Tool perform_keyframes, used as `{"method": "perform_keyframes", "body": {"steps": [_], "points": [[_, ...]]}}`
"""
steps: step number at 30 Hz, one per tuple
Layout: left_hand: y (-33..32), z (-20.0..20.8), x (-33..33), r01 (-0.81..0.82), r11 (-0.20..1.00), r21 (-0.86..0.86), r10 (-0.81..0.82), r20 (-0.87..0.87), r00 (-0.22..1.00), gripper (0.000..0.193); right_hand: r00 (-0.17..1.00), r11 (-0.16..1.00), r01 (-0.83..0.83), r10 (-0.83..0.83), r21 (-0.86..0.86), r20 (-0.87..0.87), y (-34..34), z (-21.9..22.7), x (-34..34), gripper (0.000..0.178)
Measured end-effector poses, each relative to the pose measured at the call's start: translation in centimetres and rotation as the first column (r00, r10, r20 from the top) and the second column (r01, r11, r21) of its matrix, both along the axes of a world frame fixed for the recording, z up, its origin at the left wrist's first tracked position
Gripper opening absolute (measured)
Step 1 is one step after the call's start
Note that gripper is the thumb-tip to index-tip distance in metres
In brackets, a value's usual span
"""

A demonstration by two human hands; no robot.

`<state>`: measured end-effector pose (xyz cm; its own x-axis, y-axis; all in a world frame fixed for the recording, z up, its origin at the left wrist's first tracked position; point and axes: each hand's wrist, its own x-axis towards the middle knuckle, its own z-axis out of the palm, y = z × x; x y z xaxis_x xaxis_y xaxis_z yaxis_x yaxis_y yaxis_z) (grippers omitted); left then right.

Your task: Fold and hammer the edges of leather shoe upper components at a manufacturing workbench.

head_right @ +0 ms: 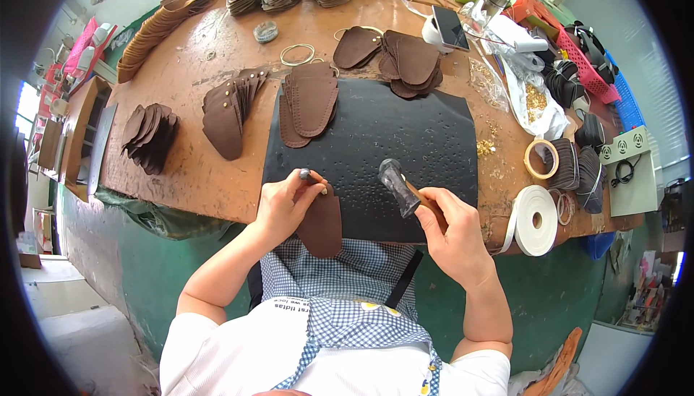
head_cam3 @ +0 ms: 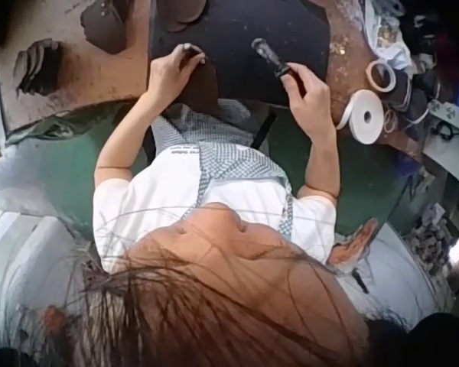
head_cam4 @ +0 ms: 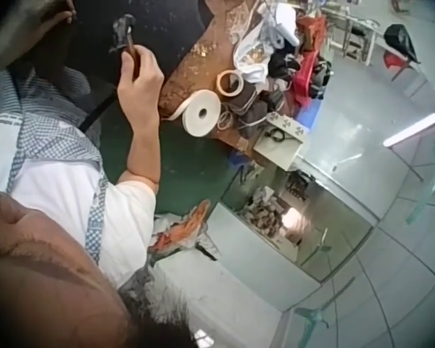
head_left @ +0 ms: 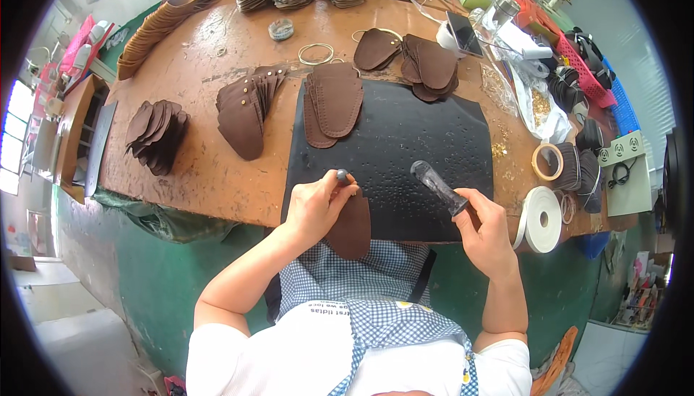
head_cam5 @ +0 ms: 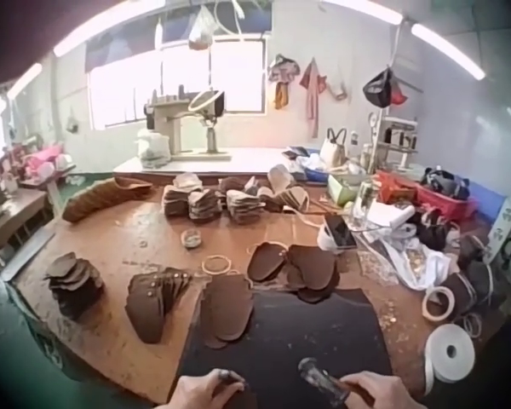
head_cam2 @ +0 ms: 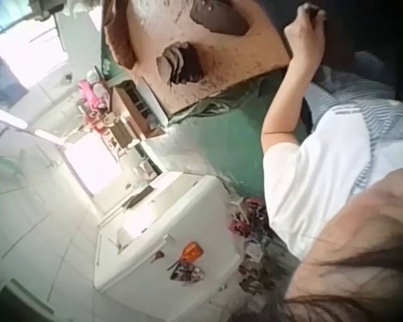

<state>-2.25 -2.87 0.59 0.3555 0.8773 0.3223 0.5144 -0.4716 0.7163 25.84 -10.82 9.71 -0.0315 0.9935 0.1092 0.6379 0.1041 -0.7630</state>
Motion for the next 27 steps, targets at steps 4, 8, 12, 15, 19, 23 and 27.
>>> {"method": "perform_keyframes", "body": {"steps": [4,8,12,15,19,23,27], "points": [[-0.2,-0.4,0.1,-0.012,0.994,0.106,0.020,-0.066,0.998,0.015,0.998,0.998,-0.050,0.049,-0.023,-0.027,0.4,1.4,-0.6,0.018],[-0.6,-0.3,1.0,-0.033,0.975,0.219,0.040,-0.030,0.999,0.014,0.976,0.977,-0.174,0.156,0.119,0.149,1.2,1.6,-1.6,0.017],[-0.7,-0.7,1.0,-0.031,0.953,0.301,0.048,-0.050,0.998,0.017,0.962,0.927,-0.269,0.245,0.263,0.119,2.0,4.3,-3.1,0.024],[-0.7,-0.2,1.1,-0.037,0.937,0.348,0.049,-0.024,0.999,0.017,0.945,0.898,-0.277,0.319,0.341,-0.073,1.3,5.8,-3.6,0.040],[-0.6,-0.4,1.4,0.001,0.935,0.354,0.026,-0.072,0.997,0.016,0.896,0.891,-0.399,0.329,0.216,0.299,3.3,2.7,-4.8,0.039],[-0.8,-1.0,1.3,-0.039,0.919,0.393,0.063,-0.049,0.997,0.017,0.881,0.903,-0.402,0.337,0.150,0.333,3.4,5.3,-4.2,0.035],[-1.2,0.3,1.4,-0.021,0.930,0.368,0.049,-0.068,0.997,0.019,0.912,0.922,-0.176,0.285,0.346,-0.295,-0.1,8.4,-3.8,0.036]]}}
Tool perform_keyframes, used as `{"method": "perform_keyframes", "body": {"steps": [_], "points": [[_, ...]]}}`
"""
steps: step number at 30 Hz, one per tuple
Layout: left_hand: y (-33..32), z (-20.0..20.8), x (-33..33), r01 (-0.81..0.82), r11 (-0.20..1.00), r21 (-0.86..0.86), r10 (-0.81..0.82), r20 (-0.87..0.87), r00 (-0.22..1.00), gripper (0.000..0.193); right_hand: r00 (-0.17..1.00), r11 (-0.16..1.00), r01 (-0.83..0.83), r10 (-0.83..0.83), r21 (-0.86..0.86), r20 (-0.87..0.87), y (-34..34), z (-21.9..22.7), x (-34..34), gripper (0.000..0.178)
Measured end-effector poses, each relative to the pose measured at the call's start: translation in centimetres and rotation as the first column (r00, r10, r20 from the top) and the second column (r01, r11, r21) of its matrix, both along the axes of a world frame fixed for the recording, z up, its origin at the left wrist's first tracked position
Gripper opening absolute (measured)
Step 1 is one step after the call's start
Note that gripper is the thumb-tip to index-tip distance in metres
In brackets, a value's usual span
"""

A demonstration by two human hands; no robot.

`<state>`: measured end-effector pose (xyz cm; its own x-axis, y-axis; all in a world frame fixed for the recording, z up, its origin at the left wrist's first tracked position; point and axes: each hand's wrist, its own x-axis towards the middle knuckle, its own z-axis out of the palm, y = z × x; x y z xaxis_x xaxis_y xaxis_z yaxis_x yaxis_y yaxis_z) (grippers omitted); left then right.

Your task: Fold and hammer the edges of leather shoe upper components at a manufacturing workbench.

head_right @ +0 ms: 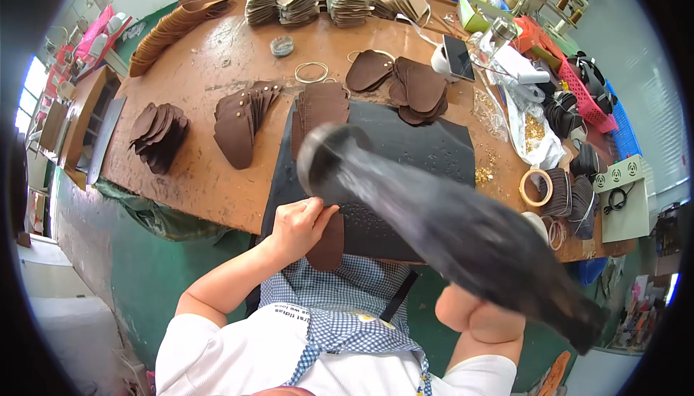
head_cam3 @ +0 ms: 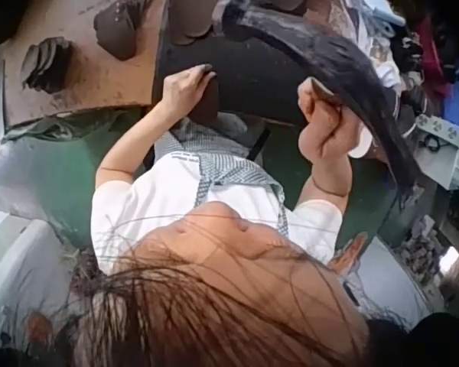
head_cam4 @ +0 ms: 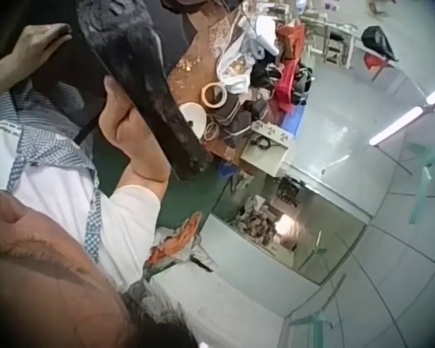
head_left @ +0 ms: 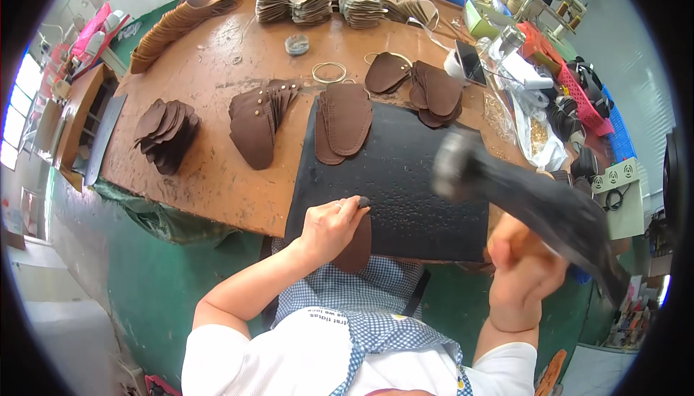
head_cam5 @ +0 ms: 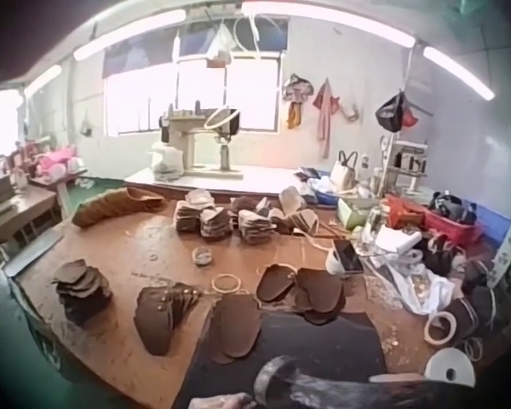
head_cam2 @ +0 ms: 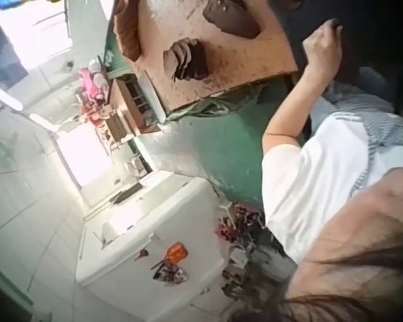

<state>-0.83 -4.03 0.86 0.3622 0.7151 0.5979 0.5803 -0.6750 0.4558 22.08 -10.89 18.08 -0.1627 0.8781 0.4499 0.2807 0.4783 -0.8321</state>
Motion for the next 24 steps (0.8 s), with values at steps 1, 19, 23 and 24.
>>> {"method": "perform_keyframes", "body": {"steps": [1,19,23,24], "points": [[0.0,-0.1,-0.1,-0.005,1.000,0.002,0.005,-0.001,1.000,0.019,1.000,0.988,-0.013,0.011,-0.151,-0.011,-0.2,-1.1,0.3,0.033],[1.0,1.3,-3.1,-0.070,0.820,-0.569,0.173,0.128,0.977,0.013,0.398,0.816,0.414,-0.561,0.403,0.726,2.1,-16.0,8.1,0.029],[0.0,1.7,-3.1,-0.181,0.888,-0.423,0.110,-0.189,0.976,0.033,0.520,0.798,0.400,-0.603,0.451,0.605,2.8,-15.6,5.9,0.021],[0.1,1.4,-3.3,-0.194,0.895,-0.402,0.116,-0.210,0.971,0.038,0.562,0.809,0.395,-0.588,0.436,0.581,2.6,-15.9,5.4,0.020]]}}
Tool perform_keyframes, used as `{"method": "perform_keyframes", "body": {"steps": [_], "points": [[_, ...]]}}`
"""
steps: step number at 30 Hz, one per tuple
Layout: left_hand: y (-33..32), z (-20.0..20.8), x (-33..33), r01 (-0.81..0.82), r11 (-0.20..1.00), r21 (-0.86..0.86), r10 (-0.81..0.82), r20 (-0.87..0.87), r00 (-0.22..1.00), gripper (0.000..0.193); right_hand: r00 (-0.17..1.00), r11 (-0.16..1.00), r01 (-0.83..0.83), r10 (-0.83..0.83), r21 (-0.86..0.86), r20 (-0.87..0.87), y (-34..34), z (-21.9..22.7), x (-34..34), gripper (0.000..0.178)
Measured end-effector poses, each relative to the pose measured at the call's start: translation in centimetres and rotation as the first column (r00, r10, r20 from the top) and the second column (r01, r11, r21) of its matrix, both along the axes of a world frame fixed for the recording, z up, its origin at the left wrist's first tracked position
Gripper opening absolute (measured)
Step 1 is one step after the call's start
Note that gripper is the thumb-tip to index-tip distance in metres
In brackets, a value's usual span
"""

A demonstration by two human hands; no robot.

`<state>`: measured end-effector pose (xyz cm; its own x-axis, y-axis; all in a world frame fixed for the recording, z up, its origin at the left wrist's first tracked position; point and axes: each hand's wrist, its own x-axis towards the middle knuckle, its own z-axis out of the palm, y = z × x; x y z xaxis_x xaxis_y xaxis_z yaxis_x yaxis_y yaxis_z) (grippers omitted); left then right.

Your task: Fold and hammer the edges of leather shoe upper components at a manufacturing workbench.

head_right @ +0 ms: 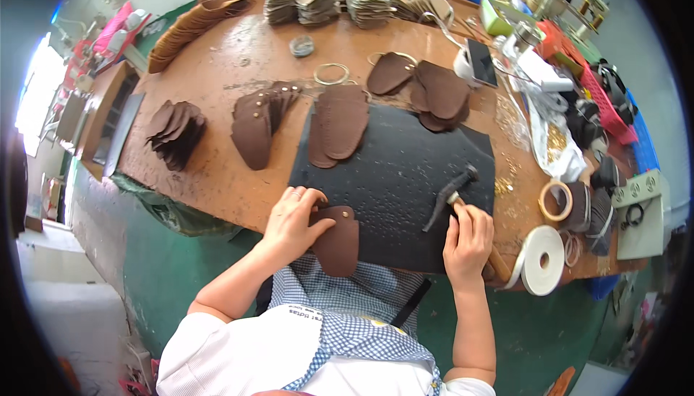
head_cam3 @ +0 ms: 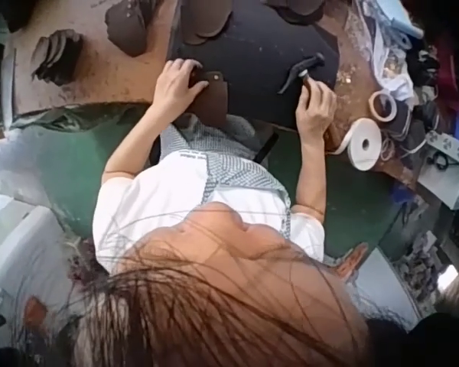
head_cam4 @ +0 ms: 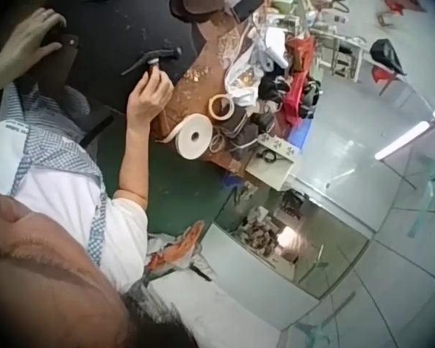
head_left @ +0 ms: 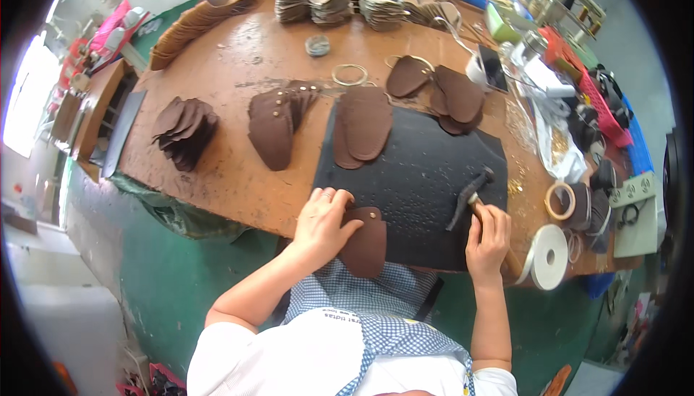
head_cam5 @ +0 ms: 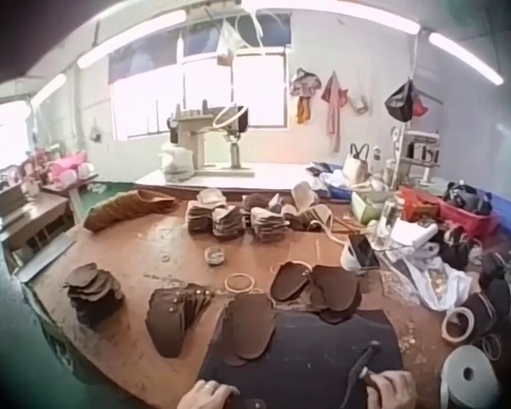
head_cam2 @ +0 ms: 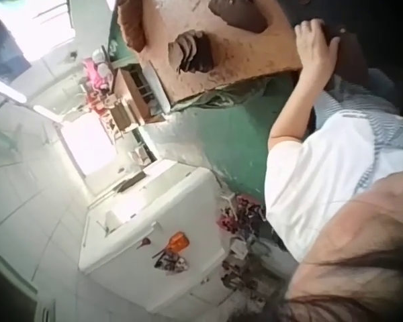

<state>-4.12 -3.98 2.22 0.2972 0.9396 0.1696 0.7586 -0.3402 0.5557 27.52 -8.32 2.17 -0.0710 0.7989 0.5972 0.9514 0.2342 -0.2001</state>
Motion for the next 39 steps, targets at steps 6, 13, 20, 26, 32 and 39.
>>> {"method": "perform_keyframes", "body": {"steps": [6,13,20,26,32,39], "points": [[0.4,2.0,-1.0,0.104,0.963,-0.248,-0.041,0.247,0.968,0.025,0.998,0.995,-0.047,0.043,-0.085,-0.051,-1.4,-1.2,-1.9,0.027],[9.3,7.6,-10.2,-0.108,0.981,-0.164,0.169,0.425,0.889,0.016,0.993,0.991,-0.032,0.018,-0.126,-0.113,-1.4,-2.0,-2.2,0.034],[17.5,0.4,-14.8,-0.508,0.792,0.340,0.561,-0.077,0.824,0.046,0.988,0.992,-0.004,-0.015,-0.123,-0.152,-2.0,-2.1,-1.7,0.033],[12.7,0.5,-5.5,-0.441,0.863,0.246,0.425,0.119,0.897,0.019,0.997,0.991,-0.006,-0.005,-0.130,-0.080,-1.6,-1.5,-2.0,0.036],[18.2,0.8,1.0,-0.279,0.943,0.182,0.272,0.064,0.960,0.020,0.988,0.996,-0.028,0.015,-0.089,-0.151,-1.3,-1.5,-1.6,0.030],[26.1,-0.2,6.2,-0.168,0.961,0.221,0.184,-0.055,0.981,0.020,0.994,0.994,0.036,-0.047,-0.105,-0.104,-2.0,-1.6,-0.5,0.031]]}}
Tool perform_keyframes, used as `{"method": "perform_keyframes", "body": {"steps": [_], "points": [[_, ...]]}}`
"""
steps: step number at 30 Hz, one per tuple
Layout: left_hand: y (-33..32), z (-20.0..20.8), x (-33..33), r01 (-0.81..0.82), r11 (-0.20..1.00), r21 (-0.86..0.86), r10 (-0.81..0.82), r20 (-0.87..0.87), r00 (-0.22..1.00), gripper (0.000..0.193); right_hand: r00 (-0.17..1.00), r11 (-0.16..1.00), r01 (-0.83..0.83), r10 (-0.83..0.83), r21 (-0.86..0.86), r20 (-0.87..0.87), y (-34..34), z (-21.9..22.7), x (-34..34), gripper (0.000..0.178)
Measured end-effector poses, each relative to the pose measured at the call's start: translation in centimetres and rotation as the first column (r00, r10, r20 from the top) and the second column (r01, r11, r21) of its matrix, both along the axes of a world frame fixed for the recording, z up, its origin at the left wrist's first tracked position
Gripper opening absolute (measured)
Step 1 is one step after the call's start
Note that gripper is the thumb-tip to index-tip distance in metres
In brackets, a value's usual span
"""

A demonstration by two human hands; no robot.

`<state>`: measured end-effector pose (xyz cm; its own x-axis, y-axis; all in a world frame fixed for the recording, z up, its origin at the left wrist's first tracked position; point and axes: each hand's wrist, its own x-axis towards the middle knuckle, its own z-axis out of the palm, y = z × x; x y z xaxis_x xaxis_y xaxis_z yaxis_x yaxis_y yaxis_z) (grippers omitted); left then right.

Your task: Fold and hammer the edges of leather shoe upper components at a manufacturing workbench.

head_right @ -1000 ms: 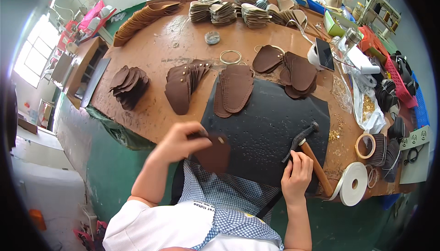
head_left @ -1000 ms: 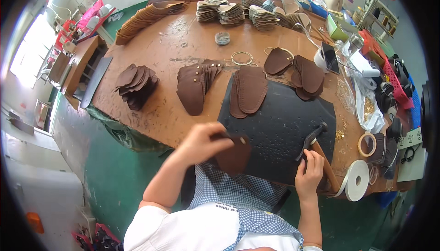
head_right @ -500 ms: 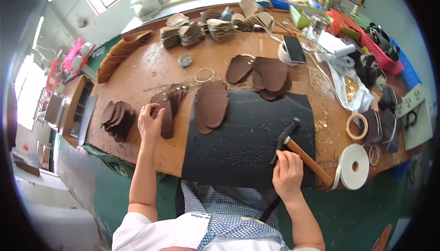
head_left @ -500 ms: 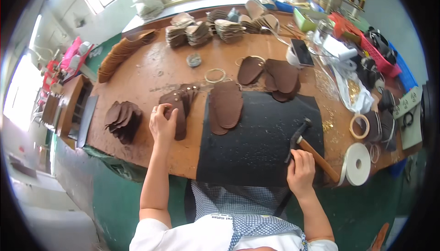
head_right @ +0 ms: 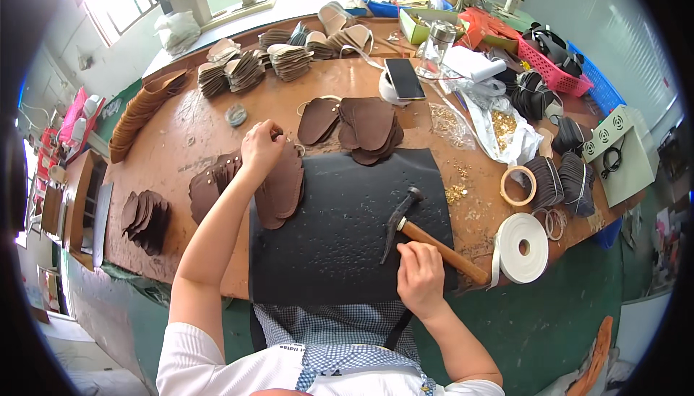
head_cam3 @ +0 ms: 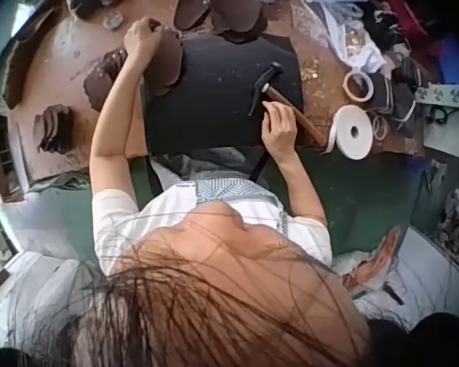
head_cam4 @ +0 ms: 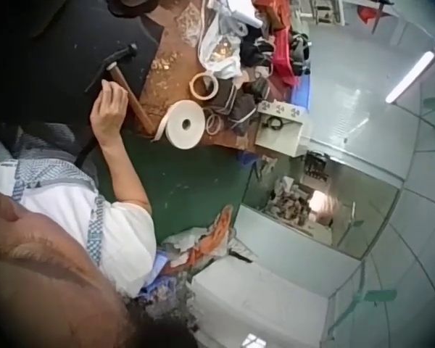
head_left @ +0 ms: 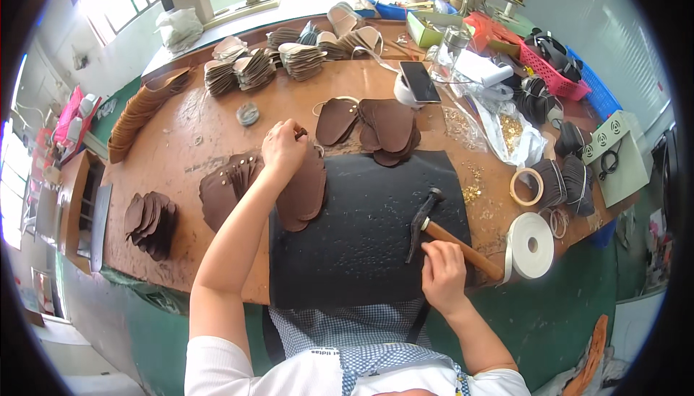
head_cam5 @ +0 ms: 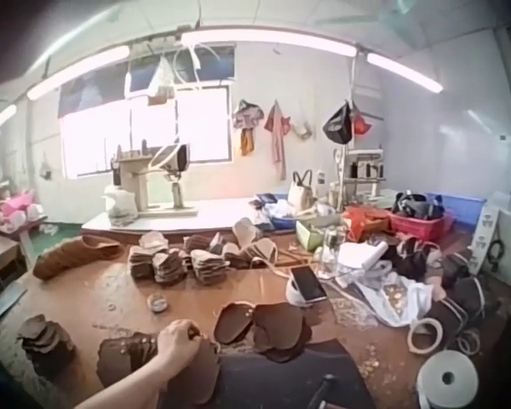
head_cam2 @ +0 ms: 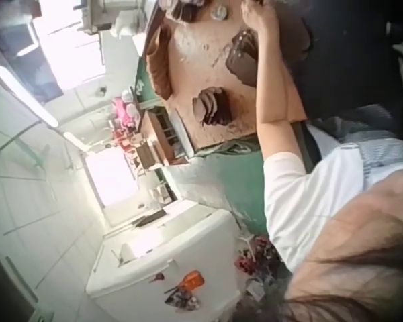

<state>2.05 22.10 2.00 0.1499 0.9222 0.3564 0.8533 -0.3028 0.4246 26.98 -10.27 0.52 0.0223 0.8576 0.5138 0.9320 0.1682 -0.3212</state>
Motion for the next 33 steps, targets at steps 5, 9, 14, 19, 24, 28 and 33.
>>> {"method": "perform_keyframes", "body": {"steps": [5,9,14,19,24,28,33], "points": [[4.2,-0.1,3.5,-0.005,0.994,-0.112,0.003,-0.016,1.000,0.026,1.000,1.000,-0.009,0.010,0.025,-0.010,0.1,0.1,-0.3,0.024],[7.0,-1.5,6.0,-0.064,0.963,-0.261,0.070,0.012,0.998,0.043,1.000,1.000,-0.016,0.016,0.015,-0.011,-0.2,0.1,-0.2,0.024],[8.5,-1.9,7.6,-0.089,0.885,-0.458,0.138,0.075,0.988,0.047,1.000,1.000,-0.015,0.015,-0.011,0.018,-0.4,-0.4,0.1,0.026],[10.0,-2.8,5.5,0.009,0.921,-0.389,0.153,0.383,0.911,0.040,1.000,1.000,-0.029,0.029,-0.003,-0.005,-0.1,-0.4,0.1,0.026],[4.6,5.2,-0.8,0.251,0.952,-0.174,-0.011,0.803,0.597,0.015,0.997,0.998,-0.058,0.058,-0.010,-0.057,0.2,-0.5,0.1,0.025],[-3.1,8.0,-9.8,0.085,0.996,-0.041,-0.029,0.725,0.689,0.011,0.998,1.000,-0.011,0.010,-0.008,-0.068,0.0,0.3,-0.1,0.022],[-15.7,4.4,-14.5,-0.123,0.980,-0.155,0.197,0.715,0.671,0.014,1.000,0.999,0.010,-0.011,-0.036,-0.026,-0.4,-0.2,-0.2,0.017]]}}
